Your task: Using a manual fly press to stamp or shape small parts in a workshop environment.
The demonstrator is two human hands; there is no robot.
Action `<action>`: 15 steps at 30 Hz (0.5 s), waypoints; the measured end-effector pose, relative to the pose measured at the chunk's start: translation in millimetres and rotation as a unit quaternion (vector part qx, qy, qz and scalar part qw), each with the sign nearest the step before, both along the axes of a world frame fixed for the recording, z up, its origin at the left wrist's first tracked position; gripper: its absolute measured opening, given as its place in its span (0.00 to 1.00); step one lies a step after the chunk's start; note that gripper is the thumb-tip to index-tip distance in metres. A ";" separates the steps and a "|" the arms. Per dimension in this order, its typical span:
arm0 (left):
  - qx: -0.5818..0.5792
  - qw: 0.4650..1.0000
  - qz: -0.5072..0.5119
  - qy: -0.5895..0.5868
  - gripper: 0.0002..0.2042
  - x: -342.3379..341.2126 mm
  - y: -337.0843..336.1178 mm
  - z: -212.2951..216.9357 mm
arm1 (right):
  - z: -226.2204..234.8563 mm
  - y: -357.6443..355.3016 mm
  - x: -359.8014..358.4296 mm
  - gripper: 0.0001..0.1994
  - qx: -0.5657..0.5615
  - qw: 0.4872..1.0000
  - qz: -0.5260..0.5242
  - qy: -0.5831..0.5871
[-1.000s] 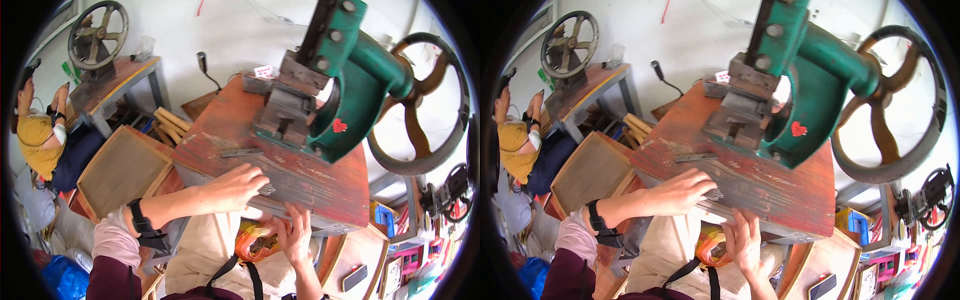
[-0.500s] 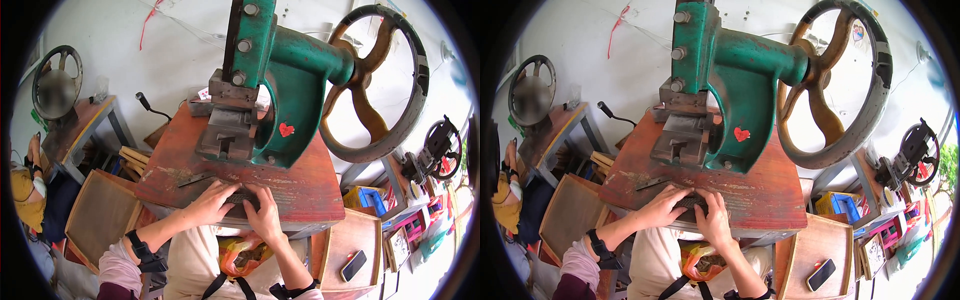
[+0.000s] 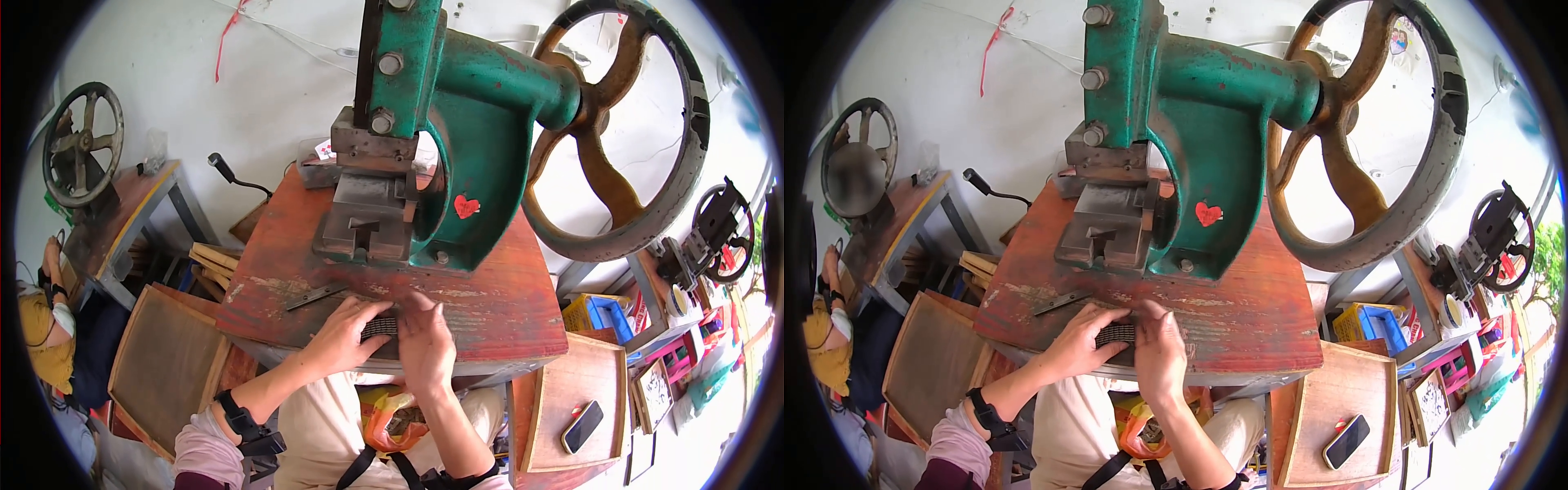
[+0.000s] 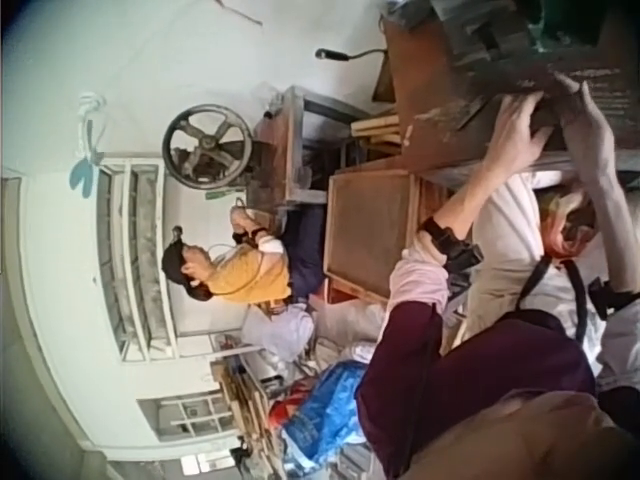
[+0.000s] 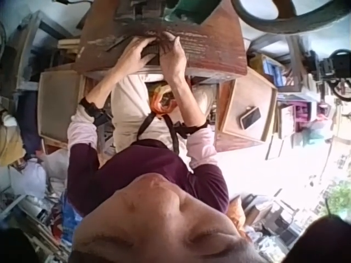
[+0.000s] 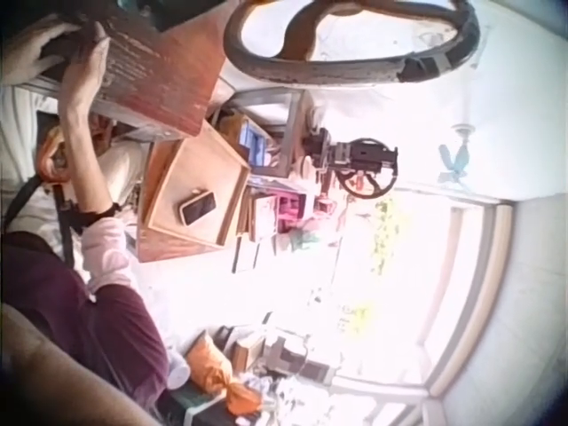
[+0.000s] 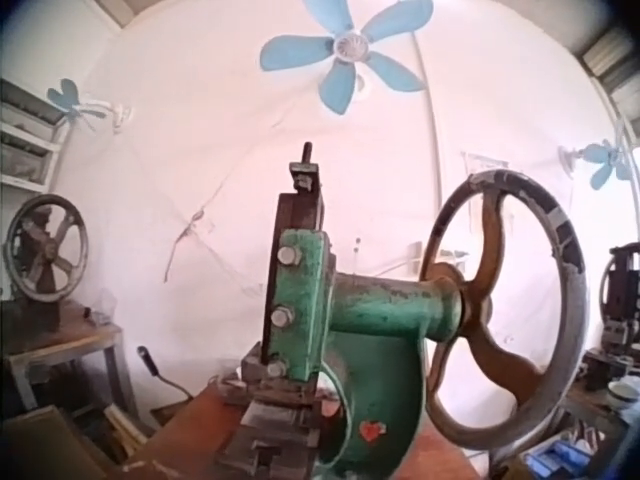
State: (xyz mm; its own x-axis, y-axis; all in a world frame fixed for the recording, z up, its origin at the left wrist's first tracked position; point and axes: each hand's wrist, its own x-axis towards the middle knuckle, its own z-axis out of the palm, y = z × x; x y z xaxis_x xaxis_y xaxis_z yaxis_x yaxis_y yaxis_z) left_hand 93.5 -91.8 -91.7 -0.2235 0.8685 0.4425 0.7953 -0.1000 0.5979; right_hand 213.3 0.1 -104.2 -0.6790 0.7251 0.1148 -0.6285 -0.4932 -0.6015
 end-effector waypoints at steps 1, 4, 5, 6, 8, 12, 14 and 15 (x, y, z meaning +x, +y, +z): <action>0.002 1.000 0.008 0.002 0.25 0.3 -0.3 -0.1 | -8.8 2.2 -3.2 0.23 0.022 0.999 0.032 0.000; 0.007 1.000 0.013 -0.020 0.25 -0.8 -1.2 -2.2 | -4.6 6.1 -0.2 0.21 -0.079 0.995 0.034 0.044; 0.007 1.000 0.014 -0.020 0.25 -1.3 -0.9 -2.2 | -5.2 5.9 -2.6 0.22 -0.055 0.998 -0.023 0.010; 0.011 1.000 0.011 -0.015 0.25 -1.0 0.1 -2.2 | -5.7 5.2 -3.1 0.22 -0.055 0.998 -0.023 0.010; 0.015 1.000 0.008 -0.011 0.25 -0.8 1.2 -3.1 | -5.8 4.4 -3.3 0.21 -0.051 0.998 0.037 -0.005; 0.015 1.000 0.003 -0.002 0.26 -2.2 -0.3 -0.7 | 1.0 9.8 0.3 0.16 0.018 0.997 0.032 -0.066; 0.003 1.000 -0.001 0.002 0.27 -1.2 -3.7 4.4 | 5.6 15.2 9.2 0.18 0.155 0.978 0.027 -0.140; -0.012 1.000 -0.012 0.009 0.29 -1.9 -7.3 6.2 | 8.1 17.2 14.2 0.21 0.288 0.934 0.020 -0.210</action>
